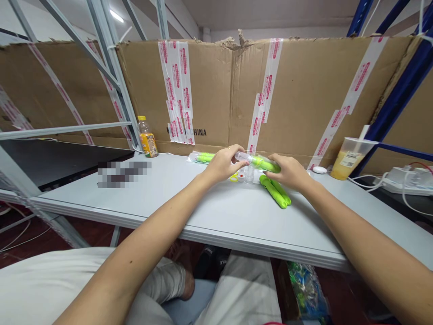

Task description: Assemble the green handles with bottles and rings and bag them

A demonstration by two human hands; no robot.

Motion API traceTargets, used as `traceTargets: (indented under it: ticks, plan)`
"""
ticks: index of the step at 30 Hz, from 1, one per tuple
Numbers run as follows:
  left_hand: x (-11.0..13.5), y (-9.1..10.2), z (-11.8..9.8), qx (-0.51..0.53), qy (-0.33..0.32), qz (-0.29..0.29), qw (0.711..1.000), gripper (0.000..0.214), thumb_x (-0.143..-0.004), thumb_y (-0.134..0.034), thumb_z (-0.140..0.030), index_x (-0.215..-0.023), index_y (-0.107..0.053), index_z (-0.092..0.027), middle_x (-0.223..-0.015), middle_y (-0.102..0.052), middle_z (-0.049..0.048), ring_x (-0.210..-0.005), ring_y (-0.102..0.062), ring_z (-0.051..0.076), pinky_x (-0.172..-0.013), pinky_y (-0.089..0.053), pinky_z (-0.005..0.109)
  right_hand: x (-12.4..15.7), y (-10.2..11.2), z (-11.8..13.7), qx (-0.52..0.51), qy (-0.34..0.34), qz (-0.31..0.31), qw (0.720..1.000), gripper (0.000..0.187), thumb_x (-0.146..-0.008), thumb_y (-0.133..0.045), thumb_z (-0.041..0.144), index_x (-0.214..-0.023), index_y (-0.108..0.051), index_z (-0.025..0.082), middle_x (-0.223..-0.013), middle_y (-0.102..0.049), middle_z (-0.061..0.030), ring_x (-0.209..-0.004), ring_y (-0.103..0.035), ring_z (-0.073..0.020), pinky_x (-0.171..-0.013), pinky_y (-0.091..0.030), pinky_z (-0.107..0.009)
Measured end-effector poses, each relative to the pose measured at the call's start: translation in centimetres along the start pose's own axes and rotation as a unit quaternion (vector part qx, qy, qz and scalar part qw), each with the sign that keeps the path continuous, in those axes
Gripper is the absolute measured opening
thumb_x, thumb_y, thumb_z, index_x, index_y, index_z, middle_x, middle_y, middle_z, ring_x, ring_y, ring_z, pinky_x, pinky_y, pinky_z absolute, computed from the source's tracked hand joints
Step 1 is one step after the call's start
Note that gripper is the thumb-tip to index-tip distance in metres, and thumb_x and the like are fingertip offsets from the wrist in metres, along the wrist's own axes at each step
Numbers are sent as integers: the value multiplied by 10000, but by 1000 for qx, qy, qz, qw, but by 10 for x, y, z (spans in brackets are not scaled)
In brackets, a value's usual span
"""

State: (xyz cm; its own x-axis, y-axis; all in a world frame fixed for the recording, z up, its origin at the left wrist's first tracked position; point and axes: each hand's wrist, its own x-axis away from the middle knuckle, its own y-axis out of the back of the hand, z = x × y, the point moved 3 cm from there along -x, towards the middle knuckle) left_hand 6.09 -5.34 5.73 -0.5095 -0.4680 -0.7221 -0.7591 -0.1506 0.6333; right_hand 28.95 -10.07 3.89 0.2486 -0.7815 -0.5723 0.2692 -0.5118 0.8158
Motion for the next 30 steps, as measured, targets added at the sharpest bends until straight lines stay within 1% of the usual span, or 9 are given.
traceTargets:
  ticks: [2,5,9,12,15,17,22,27,30]
  plan:
    - [0,-2,-3,32,22,-2,999,344,-842,-677,-492,-1002,-601,-197,-882,-674,17,-699,-579,138,-688,-437,278,0,1,3,17,-13,12,1000,292,-797,-613,363,-1050,-614,217,-884,-699,-71,-789,-628,-262,-641,-398,-331]
    - [0,-5,-6,85,54,-5,995,333,-828,-690,-482,-987,-609,-201,-845,-663,1,-682,-568,132,-672,-446,270,1,3,6,32,-9,0,999,246,-791,-613,372,-992,-613,230,-841,-695,-62,-761,-617,-256,-618,-362,-313]
    - [-2,-5,-7,130,74,-13,989,370,-770,-750,-453,-1016,-618,-211,-850,-649,-7,-741,-562,140,-704,-458,273,1,5,9,40,-10,-22,999,219,-796,-610,390,-948,-608,231,-797,-682,-55,-725,-603,-245,-603,-333,-304]
    - [-3,-5,-3,153,84,-20,984,417,-745,-768,-446,-1040,-602,-202,-901,-649,10,-775,-558,142,-720,-475,280,1,6,10,46,-19,-23,998,220,-803,-605,410,-929,-602,230,-788,-677,-56,-720,-598,-244,-594,-317,-302]
    - [-3,-5,1,173,82,-18,981,327,-810,-698,-426,-1011,-593,-190,-967,-650,36,-805,-570,145,-720,-494,286,1,7,10,47,-27,-23,998,214,-804,-601,412,-916,-595,230,-794,-680,-61,-724,-598,-248,-589,-308,-302]
    - [-4,-5,3,174,77,-10,982,278,-830,-674,-405,-985,-600,-188,-962,-648,40,-819,-574,150,-718,-499,288,1,8,9,46,-32,-26,998,204,-801,-599,406,-906,-591,232,-800,-683,-61,-719,-597,-247,-586,-305,-300]
    - [-5,-3,2,168,68,-11,983,293,-785,-738,-410,-944,-632,-188,-975,-629,46,-883,-584,166,-737,-500,283,2,7,10,48,-23,-24,998,173,-793,-593,380,-885,-576,234,-777,-667,-47,-706,-586,-235,-577,-294,-296]
    - [-5,-5,1,168,63,-34,983,327,-754,-774,-446,-909,-653,-185,-970,-591,42,-862,-590,157,-745,-505,285,1,6,14,50,-18,-21,998,181,-788,-603,384,-882,-572,232,-790,-668,-44,-724,-591,-236,-577,-289,-296]
    - [-5,-8,1,168,64,-28,983,343,-736,-793,-445,-897,-646,-180,-995,-594,46,-856,-600,152,-749,-510,288,1,6,16,49,-17,-18,998,199,-790,-606,390,-904,-583,228,-831,-686,-55,-746,-603,-244,-584,-296,-300]
